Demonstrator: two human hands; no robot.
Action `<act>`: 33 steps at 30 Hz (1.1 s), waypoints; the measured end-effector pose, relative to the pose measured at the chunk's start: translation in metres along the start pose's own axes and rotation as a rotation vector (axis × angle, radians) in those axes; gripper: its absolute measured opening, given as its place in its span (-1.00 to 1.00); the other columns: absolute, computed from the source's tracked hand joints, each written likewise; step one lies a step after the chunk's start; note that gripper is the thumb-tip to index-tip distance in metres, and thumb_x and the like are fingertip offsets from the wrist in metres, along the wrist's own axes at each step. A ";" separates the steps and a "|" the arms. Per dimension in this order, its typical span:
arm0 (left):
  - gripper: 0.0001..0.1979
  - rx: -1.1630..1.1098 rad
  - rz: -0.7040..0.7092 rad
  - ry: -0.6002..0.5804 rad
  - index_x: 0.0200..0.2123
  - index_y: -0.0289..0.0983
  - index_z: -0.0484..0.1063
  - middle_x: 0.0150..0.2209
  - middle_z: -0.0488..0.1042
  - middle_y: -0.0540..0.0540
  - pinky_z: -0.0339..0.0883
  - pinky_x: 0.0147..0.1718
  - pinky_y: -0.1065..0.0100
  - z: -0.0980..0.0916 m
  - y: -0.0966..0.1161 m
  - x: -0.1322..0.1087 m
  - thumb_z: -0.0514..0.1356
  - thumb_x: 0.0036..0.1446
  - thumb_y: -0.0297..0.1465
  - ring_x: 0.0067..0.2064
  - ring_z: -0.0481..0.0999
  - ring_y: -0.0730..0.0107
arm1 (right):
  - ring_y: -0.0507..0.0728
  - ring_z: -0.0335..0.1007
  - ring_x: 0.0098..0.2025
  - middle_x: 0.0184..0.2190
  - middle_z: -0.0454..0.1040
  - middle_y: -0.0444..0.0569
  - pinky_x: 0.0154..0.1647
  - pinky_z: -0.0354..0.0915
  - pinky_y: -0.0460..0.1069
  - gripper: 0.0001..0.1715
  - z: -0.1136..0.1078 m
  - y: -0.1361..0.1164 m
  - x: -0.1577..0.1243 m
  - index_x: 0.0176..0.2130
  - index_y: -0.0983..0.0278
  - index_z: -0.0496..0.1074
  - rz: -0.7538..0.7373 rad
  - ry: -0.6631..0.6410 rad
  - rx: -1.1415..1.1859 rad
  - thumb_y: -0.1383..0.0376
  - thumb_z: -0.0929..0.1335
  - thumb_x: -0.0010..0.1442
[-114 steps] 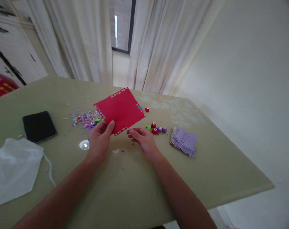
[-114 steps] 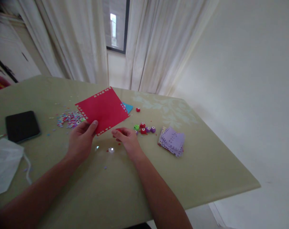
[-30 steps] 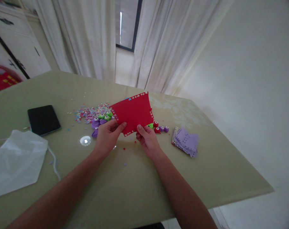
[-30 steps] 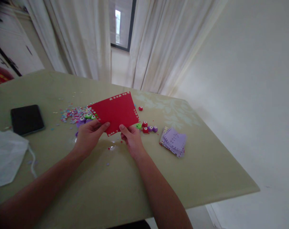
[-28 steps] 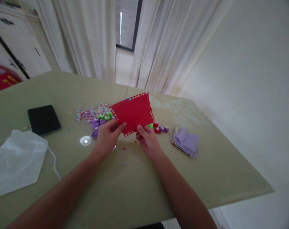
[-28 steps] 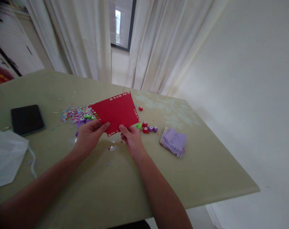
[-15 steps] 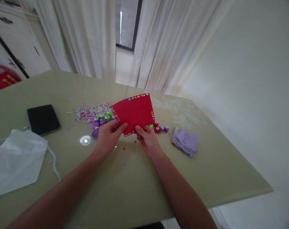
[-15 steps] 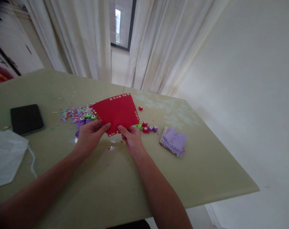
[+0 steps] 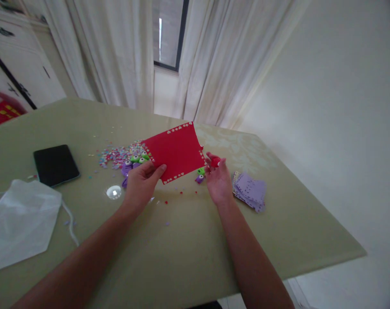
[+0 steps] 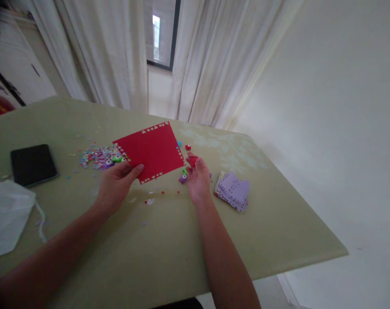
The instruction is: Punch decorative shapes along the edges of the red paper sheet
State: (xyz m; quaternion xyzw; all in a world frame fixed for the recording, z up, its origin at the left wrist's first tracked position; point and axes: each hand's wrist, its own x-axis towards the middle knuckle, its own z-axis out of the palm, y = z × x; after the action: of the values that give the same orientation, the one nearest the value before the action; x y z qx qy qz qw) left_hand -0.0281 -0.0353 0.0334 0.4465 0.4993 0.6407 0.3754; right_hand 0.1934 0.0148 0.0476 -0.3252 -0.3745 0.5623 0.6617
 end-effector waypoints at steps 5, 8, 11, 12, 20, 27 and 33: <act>-0.52 0.003 -0.061 -0.175 -0.29 -0.22 0.69 -0.26 0.72 -0.13 0.56 -0.24 0.24 -0.004 -0.001 0.003 0.53 -0.02 0.07 -0.26 0.66 0.16 | 0.20 0.62 -0.11 -0.18 0.74 -0.04 -0.09 0.50 0.04 -0.52 0.004 0.002 -0.004 -0.26 0.14 0.75 0.073 -0.119 -0.132 -0.08 0.69 -0.08; -0.48 -0.097 -0.106 -0.225 -0.09 -0.23 0.67 -0.16 0.74 -0.18 0.55 -0.25 0.28 -0.003 -0.001 0.001 0.52 0.04 0.03 -0.23 0.68 0.18 | 0.16 0.60 -0.22 -0.21 0.75 -0.08 -0.17 0.50 0.04 -0.53 0.009 0.014 -0.009 -0.24 0.12 0.76 0.113 -0.002 -0.074 -0.06 0.70 -0.10; -0.36 -0.199 -0.093 -0.295 0.08 -0.21 0.61 0.02 0.72 -0.24 0.57 -0.16 0.27 0.003 -0.002 -0.007 0.59 -0.02 -0.06 -0.09 0.71 0.12 | 0.13 0.59 -0.21 -0.18 0.74 -0.09 -0.14 0.50 0.02 -0.50 0.020 0.027 -0.019 -0.21 0.12 0.76 0.108 0.059 0.025 -0.07 0.70 -0.10; -0.32 -0.209 -0.098 -0.313 0.09 -0.21 0.60 0.04 0.71 -0.26 0.58 -0.12 0.25 0.007 -0.003 -0.010 0.61 -0.06 -0.08 -0.05 0.71 0.08 | 0.14 0.59 -0.19 -0.18 0.74 -0.08 -0.10 0.50 0.03 -0.49 0.024 0.031 -0.024 -0.22 0.13 0.76 0.107 0.040 0.042 -0.06 0.71 -0.12; -0.44 -0.001 -0.102 0.078 -0.10 -0.32 0.68 -0.14 0.74 -0.22 0.61 -0.18 0.17 0.007 -0.011 -0.006 0.48 0.06 0.04 -0.19 0.71 0.05 | 0.11 0.49 -0.19 -0.21 0.68 -0.07 -0.14 0.39 0.02 -0.50 0.036 0.035 -0.040 -0.23 0.13 0.74 0.161 -0.062 -0.062 -0.11 0.68 -0.06; -0.64 0.241 0.013 0.049 -0.24 -0.28 0.71 -0.20 0.76 -0.18 0.60 -0.14 0.16 0.003 -0.002 -0.004 0.40 0.10 -0.09 -0.18 0.73 0.01 | 0.08 0.39 -0.30 -0.22 0.66 -0.06 -0.29 0.23 -0.03 -0.48 0.026 0.038 -0.030 -0.26 0.16 0.69 0.282 -0.069 -0.154 -0.15 0.63 -0.03; -0.62 0.222 0.003 -0.034 -0.24 -0.32 0.70 -0.27 0.76 -0.20 0.57 -0.30 0.21 0.007 0.002 -0.007 0.39 0.08 -0.10 -0.29 0.72 0.05 | 0.04 0.29 -0.40 -0.38 0.55 -0.12 -0.35 0.19 -0.03 -0.40 0.027 0.042 -0.031 -0.33 0.19 0.61 0.274 -0.107 -0.118 -0.19 0.67 -0.12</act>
State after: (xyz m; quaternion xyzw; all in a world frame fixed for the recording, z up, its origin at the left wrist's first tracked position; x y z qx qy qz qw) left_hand -0.0197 -0.0401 0.0343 0.4970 0.5599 0.5744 0.3310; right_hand 0.1465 -0.0087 0.0217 -0.3809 -0.3939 0.6408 0.5377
